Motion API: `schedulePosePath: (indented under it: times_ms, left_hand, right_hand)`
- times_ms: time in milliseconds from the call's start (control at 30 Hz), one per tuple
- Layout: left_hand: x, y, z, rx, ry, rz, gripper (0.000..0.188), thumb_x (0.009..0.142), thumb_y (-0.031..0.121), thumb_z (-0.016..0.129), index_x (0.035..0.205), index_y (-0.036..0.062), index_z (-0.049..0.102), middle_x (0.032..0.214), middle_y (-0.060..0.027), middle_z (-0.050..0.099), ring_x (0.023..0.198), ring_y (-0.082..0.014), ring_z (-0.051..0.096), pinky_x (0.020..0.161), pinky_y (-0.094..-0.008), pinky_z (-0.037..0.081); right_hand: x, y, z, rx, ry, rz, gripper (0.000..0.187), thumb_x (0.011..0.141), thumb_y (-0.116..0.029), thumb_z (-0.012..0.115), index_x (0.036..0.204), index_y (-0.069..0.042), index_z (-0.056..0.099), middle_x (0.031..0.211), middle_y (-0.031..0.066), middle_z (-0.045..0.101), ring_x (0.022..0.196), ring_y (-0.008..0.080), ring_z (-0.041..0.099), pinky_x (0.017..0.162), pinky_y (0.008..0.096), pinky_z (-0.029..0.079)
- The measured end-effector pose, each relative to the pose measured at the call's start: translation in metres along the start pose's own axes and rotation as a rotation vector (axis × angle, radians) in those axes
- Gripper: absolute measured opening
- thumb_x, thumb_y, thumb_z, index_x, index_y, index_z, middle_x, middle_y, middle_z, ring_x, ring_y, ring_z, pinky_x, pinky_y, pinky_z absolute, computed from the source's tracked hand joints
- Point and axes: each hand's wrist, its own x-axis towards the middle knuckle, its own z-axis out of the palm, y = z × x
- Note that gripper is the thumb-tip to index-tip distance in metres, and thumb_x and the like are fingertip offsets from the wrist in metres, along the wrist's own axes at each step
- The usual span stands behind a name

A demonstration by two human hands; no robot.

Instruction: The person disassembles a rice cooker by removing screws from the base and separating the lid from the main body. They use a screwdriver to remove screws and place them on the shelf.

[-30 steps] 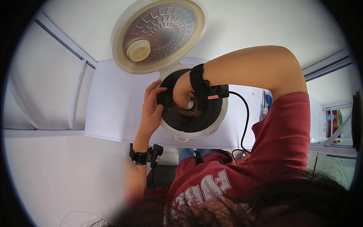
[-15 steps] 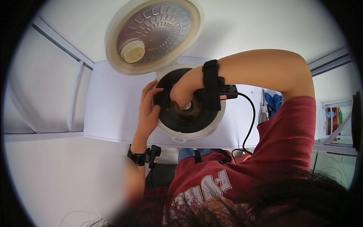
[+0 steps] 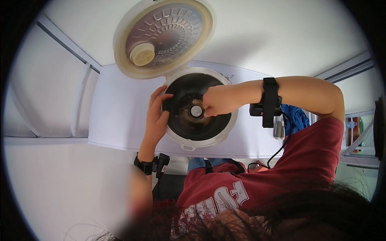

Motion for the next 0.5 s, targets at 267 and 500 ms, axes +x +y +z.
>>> schedulePosePath:
  times_ms: [267, 500]
  left_hand:
    - [-0.001, -0.004, 0.004, 0.058, 0.042, -0.017, 0.044, 0.072, -0.005, 0.039, 0.111, 0.0011, 0.058, 0.142, -0.013, 0.041, 0.133, -0.0299, 0.037, 0.108, -0.0372, 0.03]
    - [-0.016, 0.0, 0.009, 0.161, 0.117, -0.071, 0.036, 0.077, -0.004, 0.041, 0.108, 0.0012, 0.059, 0.143, -0.0134, 0.04, 0.132, -0.0306, 0.038, 0.1, -0.0336, 0.037]
  right_hand:
    - [-0.009, 0.028, 0.038, -0.055, 0.32, -0.164, 0.029, 0.087, -0.03, 0.058, 0.085, -0.002, 0.066, 0.086, 0.0179, 0.066, 0.081, 0.0401, 0.062, 0.071, 0.0458, 0.049]
    - [-0.029, 0.018, 0.048, -0.107, 0.247, -0.306, 0.038, 0.089, -0.041, 0.056, 0.085, -0.005, 0.067, 0.082, 0.0123, 0.063, 0.086, 0.0325, 0.059, 0.092, 0.0405, 0.038]
